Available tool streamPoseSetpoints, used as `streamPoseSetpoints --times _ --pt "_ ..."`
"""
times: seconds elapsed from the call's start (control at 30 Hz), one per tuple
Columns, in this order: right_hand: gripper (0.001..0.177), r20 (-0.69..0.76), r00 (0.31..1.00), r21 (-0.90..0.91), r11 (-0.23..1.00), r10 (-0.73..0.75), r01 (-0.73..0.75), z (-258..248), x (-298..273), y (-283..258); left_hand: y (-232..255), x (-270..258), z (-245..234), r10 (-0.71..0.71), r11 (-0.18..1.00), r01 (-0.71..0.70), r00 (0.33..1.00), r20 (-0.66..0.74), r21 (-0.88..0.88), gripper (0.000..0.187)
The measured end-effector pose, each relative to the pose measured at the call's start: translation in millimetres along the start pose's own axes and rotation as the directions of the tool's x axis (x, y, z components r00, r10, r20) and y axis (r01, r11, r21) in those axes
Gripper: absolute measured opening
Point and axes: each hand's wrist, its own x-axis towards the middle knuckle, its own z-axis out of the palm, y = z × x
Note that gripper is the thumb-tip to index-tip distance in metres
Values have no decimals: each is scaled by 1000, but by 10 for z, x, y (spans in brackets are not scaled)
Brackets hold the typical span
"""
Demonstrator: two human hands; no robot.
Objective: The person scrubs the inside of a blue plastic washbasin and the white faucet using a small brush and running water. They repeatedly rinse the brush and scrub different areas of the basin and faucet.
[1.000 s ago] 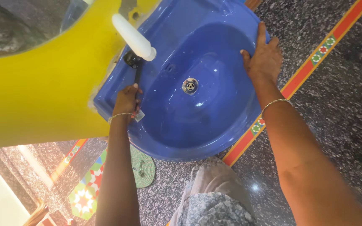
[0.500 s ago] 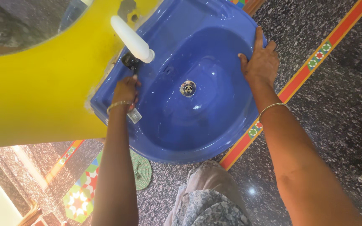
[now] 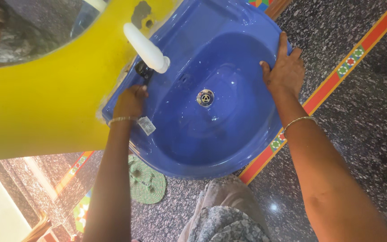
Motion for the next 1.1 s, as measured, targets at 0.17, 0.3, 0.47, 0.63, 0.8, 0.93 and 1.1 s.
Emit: streamPoseSetpoints --times 0.17,0.3,0.47,0.63,0.8,0.93,1.1 --pt "94 -5 1000 7 1000 -5 5 -8 26 7 -70 -35 -56 -49 992 46 999 16 119 41" --pt "94 5 1000 20 1000 -7 7 42 28 22 72 206 33 39 977 -29 998 -47 212 38" --pt "96 -59 997 -3 999 -49 49 87 34 50 21 39 -226 -70 977 59 997 45 203 37" --pt "94 -16 1000 11 1000 -23 23 74 53 46 -20 388 -75 36 976 -44 999 39 212 34" --pt "94 27 1000 1 1000 -4 4 2 60 9 -17 237 -274 19 980 -45 991 135 191 38" --pt "93 47 999 -16 1000 18 -17 -16 65 -8 40 162 -355 -68 977 37 988 140 211 40" --pt "94 -19 1000 -7 1000 -24 23 66 97 14 14 259 -145 66 976 -72 997 40 207 35"
